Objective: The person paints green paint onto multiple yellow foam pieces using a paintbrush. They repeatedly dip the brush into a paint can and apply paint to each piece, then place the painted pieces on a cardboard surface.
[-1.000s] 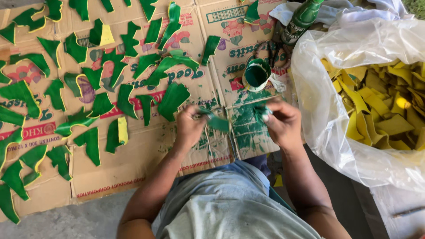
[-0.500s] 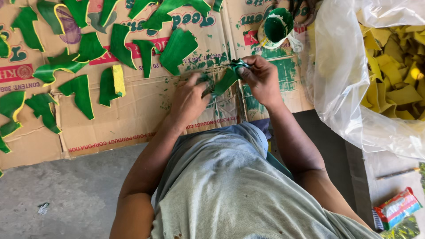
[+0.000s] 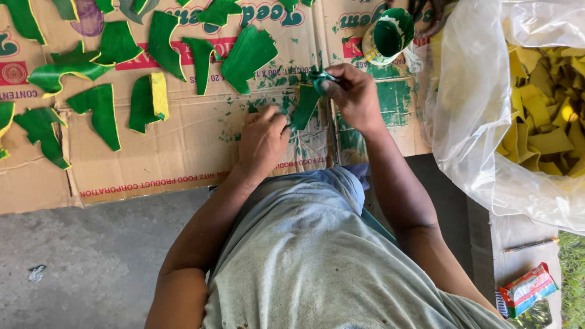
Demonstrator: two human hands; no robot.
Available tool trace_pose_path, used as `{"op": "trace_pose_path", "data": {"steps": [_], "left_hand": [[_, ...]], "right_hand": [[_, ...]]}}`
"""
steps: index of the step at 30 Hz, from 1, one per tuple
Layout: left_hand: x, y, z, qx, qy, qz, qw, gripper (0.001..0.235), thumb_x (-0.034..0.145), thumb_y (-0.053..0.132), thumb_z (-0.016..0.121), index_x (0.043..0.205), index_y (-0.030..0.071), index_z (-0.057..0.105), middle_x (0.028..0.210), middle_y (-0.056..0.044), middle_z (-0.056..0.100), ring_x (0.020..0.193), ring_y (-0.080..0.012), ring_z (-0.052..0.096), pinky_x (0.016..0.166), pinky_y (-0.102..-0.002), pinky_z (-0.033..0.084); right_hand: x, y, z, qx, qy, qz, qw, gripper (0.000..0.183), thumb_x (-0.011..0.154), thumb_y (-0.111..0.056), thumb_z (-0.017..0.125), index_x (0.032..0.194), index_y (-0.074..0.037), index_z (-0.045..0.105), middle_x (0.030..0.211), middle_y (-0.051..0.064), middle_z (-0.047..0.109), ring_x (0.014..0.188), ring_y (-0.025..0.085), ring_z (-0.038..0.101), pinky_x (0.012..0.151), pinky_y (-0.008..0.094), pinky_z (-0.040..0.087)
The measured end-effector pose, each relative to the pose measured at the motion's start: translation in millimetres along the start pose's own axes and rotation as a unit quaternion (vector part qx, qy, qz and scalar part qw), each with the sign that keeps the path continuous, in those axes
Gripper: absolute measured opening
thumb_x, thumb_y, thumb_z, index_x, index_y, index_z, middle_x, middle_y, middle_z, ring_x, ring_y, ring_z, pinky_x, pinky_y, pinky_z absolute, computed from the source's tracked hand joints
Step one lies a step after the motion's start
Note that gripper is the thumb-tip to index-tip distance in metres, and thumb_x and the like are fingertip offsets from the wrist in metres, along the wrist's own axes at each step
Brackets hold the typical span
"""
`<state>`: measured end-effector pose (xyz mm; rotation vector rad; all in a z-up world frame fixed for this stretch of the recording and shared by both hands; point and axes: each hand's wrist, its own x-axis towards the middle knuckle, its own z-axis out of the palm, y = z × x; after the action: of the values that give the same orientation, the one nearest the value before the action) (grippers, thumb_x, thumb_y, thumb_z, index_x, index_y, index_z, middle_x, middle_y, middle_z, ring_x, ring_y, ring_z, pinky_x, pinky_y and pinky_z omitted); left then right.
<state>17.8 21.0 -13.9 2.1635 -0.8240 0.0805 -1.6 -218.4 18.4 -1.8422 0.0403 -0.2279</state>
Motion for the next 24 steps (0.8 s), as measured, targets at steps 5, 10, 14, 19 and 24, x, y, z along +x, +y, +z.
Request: {"op": "trace_pose_path", "data": {"steps": [5,10,14,19,24], "left_hand": [[0.0,-1.7,-2.2,-0.015,-0.03,-0.018,0.999,0.01,0.087,0.011,0.072,0.092,0.004,0.069,0.112,-0.013,0.068,0.092,-0.035,0.066,0.092,-0.046,0.048],[5.2,-2.3,-3.8,-0.006,-0.042,-0.032,0.999,0.016,0.08,0.011,0.075,0.091,0.001,0.068,0.112,-0.015,0.066,0.097,-0.037,0.065,0.092,-0.047,0.046],[4.8,-0.8,-2.7,-0.033,-0.051,-0.04,0.997,0.016,0.081,0.01,0.076,0.091,0.001,0.067,0.114,-0.016,0.065,0.097,-0.0364,0.066,0.092,-0.048,0.047],[7.7,-2.9,-6.7,-0.032,-0.036,-0.041,0.998,0.02,0.08,0.01,0.077,0.092,-0.001,0.065,0.116,-0.018,0.065,0.097,-0.0417,0.063,0.09,-0.049,0.048],[0.3,-1.6,-0.4,-0.022,-0.027,-0.03,0.999,0.019,0.082,0.01,0.075,0.094,0.0,0.065,0.113,-0.016,0.065,0.098,-0.0397,0.064,0.091,-0.049,0.048]], "right_hand": [[-45.3,-20.4,5.2,-0.283,-0.06,-0.1,0.952,0.023,0.086,-0.004,0.079,0.109,-0.003,0.074,0.102,0.011,0.073,0.092,0.025,0.069,0.084,0.037,0.056],[-41.5,-22.1,29.6,-0.363,-0.078,-0.155,0.915,0.023,0.083,-0.004,0.076,0.106,-0.005,0.076,0.097,0.013,0.07,0.091,0.033,0.064,0.084,0.042,0.055],[7.8,-15.6,21.4,-0.392,-0.015,-0.164,0.905,0.013,0.091,-0.004,0.075,0.105,-0.005,0.075,0.098,0.012,0.069,0.092,0.033,0.064,0.085,0.043,0.054],[0.0,-24.6,10.5,-0.356,-0.023,-0.165,0.92,0.016,0.089,-0.005,0.075,0.104,-0.005,0.074,0.099,0.012,0.07,0.092,0.033,0.065,0.084,0.044,0.053],[-23.4,-15.9,29.5,-0.325,-0.084,-0.17,0.927,0.017,0.085,-0.005,0.074,0.102,-0.006,0.074,0.094,0.013,0.067,0.094,0.034,0.065,0.083,0.045,0.054]]}}
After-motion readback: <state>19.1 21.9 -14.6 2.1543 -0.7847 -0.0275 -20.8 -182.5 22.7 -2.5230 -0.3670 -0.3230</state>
